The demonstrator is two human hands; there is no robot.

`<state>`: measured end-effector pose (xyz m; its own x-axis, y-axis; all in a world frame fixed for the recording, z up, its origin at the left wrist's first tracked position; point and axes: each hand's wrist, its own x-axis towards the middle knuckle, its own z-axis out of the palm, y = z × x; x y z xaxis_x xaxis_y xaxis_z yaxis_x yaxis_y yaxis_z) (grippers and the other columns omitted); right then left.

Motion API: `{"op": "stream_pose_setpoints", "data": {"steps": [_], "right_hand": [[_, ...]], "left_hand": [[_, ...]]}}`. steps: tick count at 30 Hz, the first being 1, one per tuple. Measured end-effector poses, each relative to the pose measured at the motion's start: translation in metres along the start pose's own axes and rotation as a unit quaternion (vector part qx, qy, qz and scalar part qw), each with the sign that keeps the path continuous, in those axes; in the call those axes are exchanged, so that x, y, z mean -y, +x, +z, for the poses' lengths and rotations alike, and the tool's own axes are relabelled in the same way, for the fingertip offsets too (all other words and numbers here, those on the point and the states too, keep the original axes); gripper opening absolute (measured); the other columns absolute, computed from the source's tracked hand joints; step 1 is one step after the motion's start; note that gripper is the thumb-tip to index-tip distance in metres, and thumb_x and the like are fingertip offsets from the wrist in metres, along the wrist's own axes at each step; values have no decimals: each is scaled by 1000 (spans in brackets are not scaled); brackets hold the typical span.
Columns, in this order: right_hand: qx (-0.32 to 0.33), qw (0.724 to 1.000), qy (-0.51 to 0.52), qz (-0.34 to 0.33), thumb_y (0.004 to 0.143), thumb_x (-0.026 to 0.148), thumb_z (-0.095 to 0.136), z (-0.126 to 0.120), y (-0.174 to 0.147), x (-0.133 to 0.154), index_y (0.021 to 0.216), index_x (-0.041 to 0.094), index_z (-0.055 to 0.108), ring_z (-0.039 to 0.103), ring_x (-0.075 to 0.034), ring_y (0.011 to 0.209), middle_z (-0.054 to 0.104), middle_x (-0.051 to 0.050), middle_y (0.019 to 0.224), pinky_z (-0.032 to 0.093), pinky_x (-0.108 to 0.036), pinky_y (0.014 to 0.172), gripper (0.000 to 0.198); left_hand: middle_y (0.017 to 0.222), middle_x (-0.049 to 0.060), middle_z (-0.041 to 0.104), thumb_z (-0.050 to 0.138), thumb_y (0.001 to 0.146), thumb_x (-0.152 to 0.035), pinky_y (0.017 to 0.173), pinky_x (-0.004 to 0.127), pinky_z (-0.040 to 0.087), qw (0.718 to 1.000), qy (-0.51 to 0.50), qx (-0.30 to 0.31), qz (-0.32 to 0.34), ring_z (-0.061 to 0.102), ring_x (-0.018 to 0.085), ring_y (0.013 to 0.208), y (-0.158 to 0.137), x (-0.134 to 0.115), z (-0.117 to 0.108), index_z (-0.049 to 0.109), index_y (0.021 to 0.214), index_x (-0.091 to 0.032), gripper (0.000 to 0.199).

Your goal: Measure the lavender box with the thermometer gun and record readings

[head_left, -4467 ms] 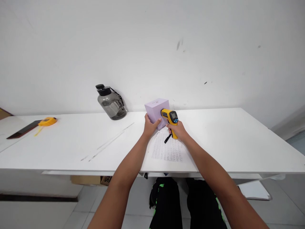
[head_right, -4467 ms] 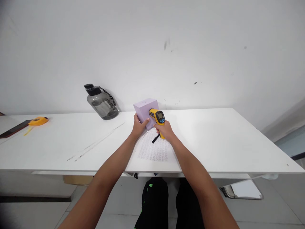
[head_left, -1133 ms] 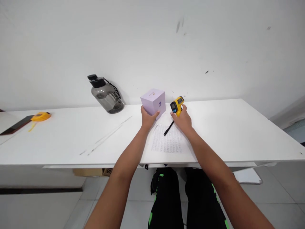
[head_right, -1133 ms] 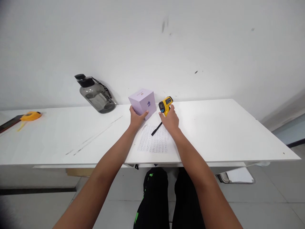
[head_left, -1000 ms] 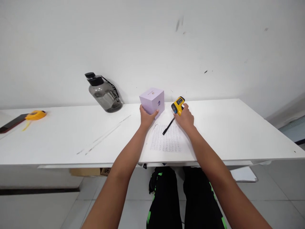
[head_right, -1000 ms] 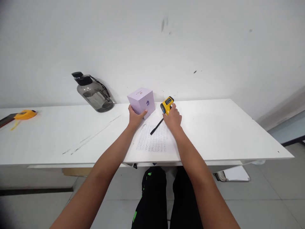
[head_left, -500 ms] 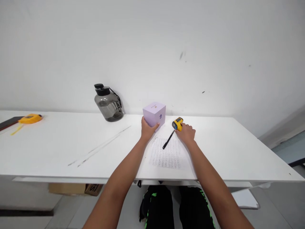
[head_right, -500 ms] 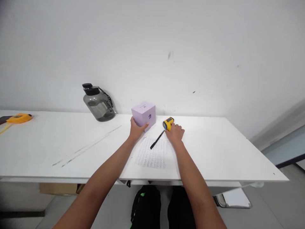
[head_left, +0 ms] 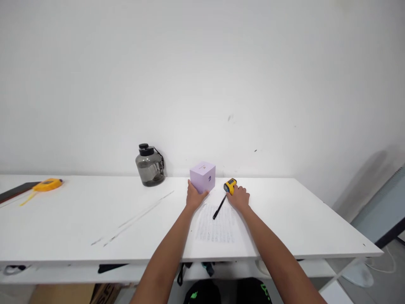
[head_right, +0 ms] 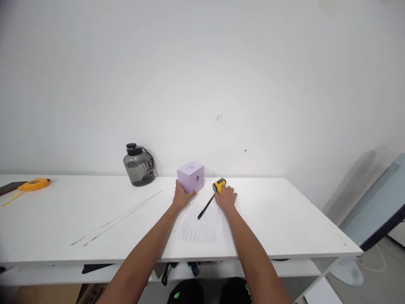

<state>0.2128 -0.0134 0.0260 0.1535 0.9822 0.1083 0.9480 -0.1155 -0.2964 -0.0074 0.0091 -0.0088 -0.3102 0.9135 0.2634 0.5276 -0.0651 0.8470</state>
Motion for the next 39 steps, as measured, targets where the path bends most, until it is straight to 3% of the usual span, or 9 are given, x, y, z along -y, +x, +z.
{"op": "stream_pose_setpoints", "data": {"steps": [5,9,12,18,24,28,33,36,39], "right_hand": [[-15,999,-32,-38,97,45,49,-8,-8,-1,157,14,36,28,-38,152,33,-22,164,23,-61,119,68],[-31,947,-60,-314,96,21,44,1,-33,-2,154,23,45,14,-32,159,29,-12,169,5,-63,125,59],[63,896,-63,-435,96,14,42,15,-49,0,147,28,55,35,-28,153,46,-9,160,19,-59,124,54],[-16,894,-115,-432,97,6,40,13,-64,8,108,16,70,65,-26,117,74,-13,111,33,-50,118,34],[-43,941,-105,-317,101,11,31,-12,-82,-8,132,19,60,68,-24,100,69,-12,115,51,-34,88,43],[-58,961,-57,-263,103,19,30,-2,-95,-24,146,21,52,70,-24,97,65,-14,126,55,-32,74,49],[-90,950,40,-298,92,7,28,20,-101,-36,150,21,49,72,-26,104,59,-16,144,61,-40,84,64],[-145,924,162,-314,98,25,31,21,-101,-38,151,19,46,65,-27,124,58,-16,147,57,-44,101,55],[-223,905,256,-256,98,49,34,15,-99,-41,146,14,49,59,-32,132,61,-19,142,47,-52,112,61]], "left_hand": [[166,29,25,76,76,-50,124,47,30,998,47,10,-37,27,38,156,-21,-5,-8,-3,161,-4,124],[167,30,24,64,83,-63,126,46,28,998,42,8,-35,25,36,157,-38,-3,-14,-1,161,2,119],[167,25,28,63,84,-60,127,43,25,991,117,53,28,29,33,156,-53,-6,-18,11,162,-4,110],[168,14,33,35,102,-41,128,50,17,926,338,160,59,26,32,157,-95,-22,-29,34,161,-18,63],[167,9,35,35,101,-26,126,50,21,912,366,170,76,29,30,156,-113,-28,-40,51,152,-31,53],[166,10,38,37,101,-25,125,50,23,915,363,160,73,32,31,155,-112,-30,-40,53,151,-29,53],[164,9,41,39,101,-28,124,50,25,920,356,145,75,34,31,154,-110,-29,-38,56,148,-32,50],[163,8,43,39,101,-32,123,49,27,920,358,139,77,37,31,152,-109,-28,-38,58,146,-33,48],[162,8,45,40,101,-33,123,48,28,920,359,137,76,39,31,151,-108,-27,-38,60,144,-33,47]]}}
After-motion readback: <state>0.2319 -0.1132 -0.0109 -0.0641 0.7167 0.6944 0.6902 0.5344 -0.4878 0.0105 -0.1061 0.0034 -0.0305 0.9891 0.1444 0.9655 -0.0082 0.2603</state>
